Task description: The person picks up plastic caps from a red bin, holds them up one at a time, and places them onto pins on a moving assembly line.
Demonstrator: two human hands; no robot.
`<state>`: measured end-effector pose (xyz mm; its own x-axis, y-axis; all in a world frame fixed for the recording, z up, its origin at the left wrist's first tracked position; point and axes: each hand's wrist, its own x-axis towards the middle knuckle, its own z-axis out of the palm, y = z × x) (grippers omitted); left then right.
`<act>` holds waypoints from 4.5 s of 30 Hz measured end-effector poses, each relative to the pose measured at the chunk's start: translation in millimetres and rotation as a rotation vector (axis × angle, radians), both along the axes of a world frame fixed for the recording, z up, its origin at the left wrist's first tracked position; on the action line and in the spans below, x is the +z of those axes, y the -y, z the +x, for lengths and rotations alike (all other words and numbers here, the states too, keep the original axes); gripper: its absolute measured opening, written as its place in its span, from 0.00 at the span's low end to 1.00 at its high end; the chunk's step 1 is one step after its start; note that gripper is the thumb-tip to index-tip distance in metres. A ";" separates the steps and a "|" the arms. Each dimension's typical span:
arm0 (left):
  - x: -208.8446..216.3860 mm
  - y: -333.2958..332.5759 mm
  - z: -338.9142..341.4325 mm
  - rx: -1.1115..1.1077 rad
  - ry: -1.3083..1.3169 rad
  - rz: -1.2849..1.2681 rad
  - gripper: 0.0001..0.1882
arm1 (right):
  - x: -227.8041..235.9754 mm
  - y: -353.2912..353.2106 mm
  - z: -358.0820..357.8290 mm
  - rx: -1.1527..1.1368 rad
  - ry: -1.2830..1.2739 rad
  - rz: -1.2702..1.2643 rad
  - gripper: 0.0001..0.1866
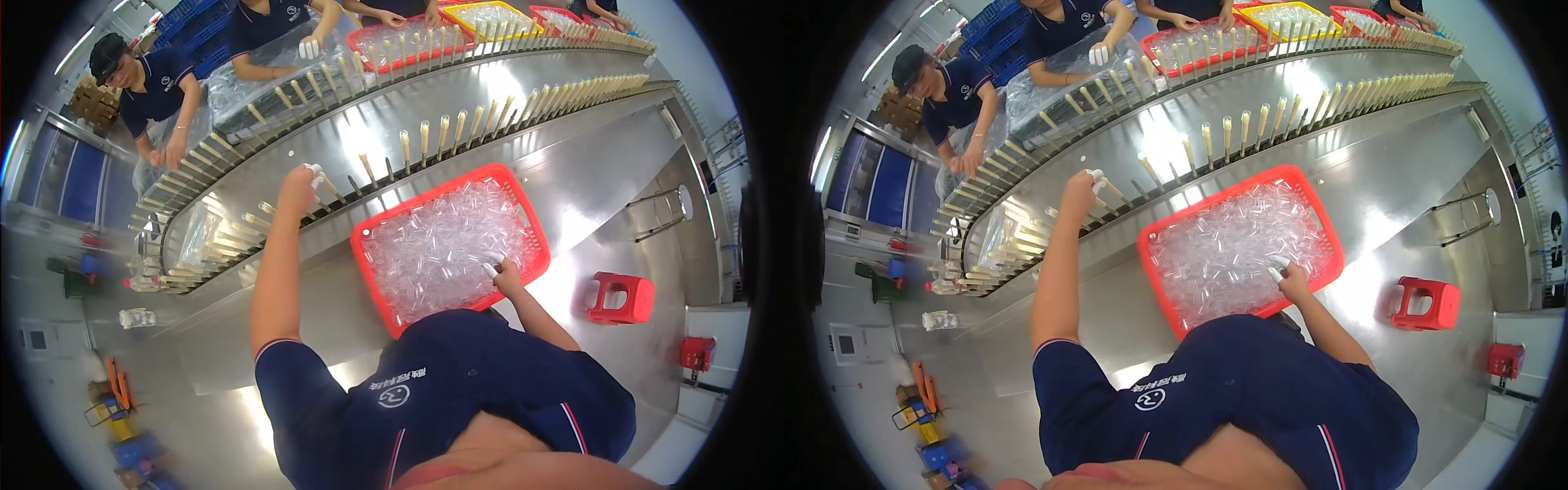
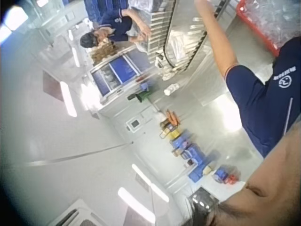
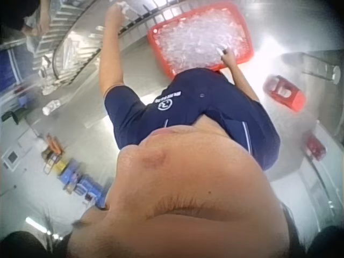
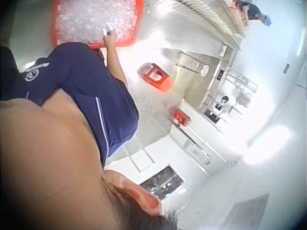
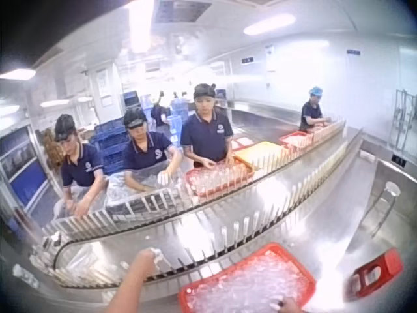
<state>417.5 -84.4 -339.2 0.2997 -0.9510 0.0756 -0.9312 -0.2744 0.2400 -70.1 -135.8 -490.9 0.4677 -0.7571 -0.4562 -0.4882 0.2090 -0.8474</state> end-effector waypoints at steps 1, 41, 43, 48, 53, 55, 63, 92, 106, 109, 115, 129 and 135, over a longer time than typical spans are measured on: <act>4.6 9.9 -5.9 0.004 0.006 0.006 0.08 | -2.3 9.9 -4.4 0.034 0.010 -0.004 0.16; -58.7 110.6 -389.5 0.675 -1.218 -0.654 0.17 | 74.1 192.1 39.1 0.559 0.766 -0.498 0.14; -60.4 124.1 -396.9 0.573 -1.062 -0.797 0.15 | 68.5 197.4 36.8 0.558 0.763 -0.493 0.14; -53.6 144.0 -396.4 0.610 -0.958 -0.900 0.15 | 48.8 213.8 31.7 0.505 0.846 -0.541 0.13; -59.4 146.3 -377.2 0.679 -0.830 -0.914 0.16 | 26.4 233.2 13.5 0.499 0.529 0.245 0.17; -63.8 150.1 -370.8 0.726 -0.821 -0.877 0.15 | -3.7 238.7 -3.6 0.522 0.480 0.570 0.19; -93.1 141.7 -289.4 0.757 -0.439 -0.782 0.14 | -50.8 261.9 -58.3 0.613 0.283 0.625 0.14; -119.6 269.9 -153.8 0.370 0.014 0.314 0.11 | -99.5 387.2 -60.2 0.339 0.523 0.219 0.12; -202.3 270.5 -363.1 0.194 -0.015 -0.005 0.12 | -79.6 416.6 -65.6 -0.258 0.504 0.272 0.11; -247.9 243.6 -394.3 -0.011 -0.001 0.160 0.16 | -94.6 421.9 -26.6 -0.223 0.387 0.147 0.08; -333.3 277.6 -342.8 -0.019 -0.099 -0.033 0.19 | -90.7 468.7 8.9 -0.118 0.701 0.316 0.12; -326.7 278.9 -348.4 0.130 -0.052 0.024 0.22 | -42.1 475.0 106.6 0.176 0.948 0.593 0.12; -303.4 267.2 -345.5 0.235 -0.090 -0.237 0.14 | -37.2 466.5 118.0 0.197 0.914 0.474 0.11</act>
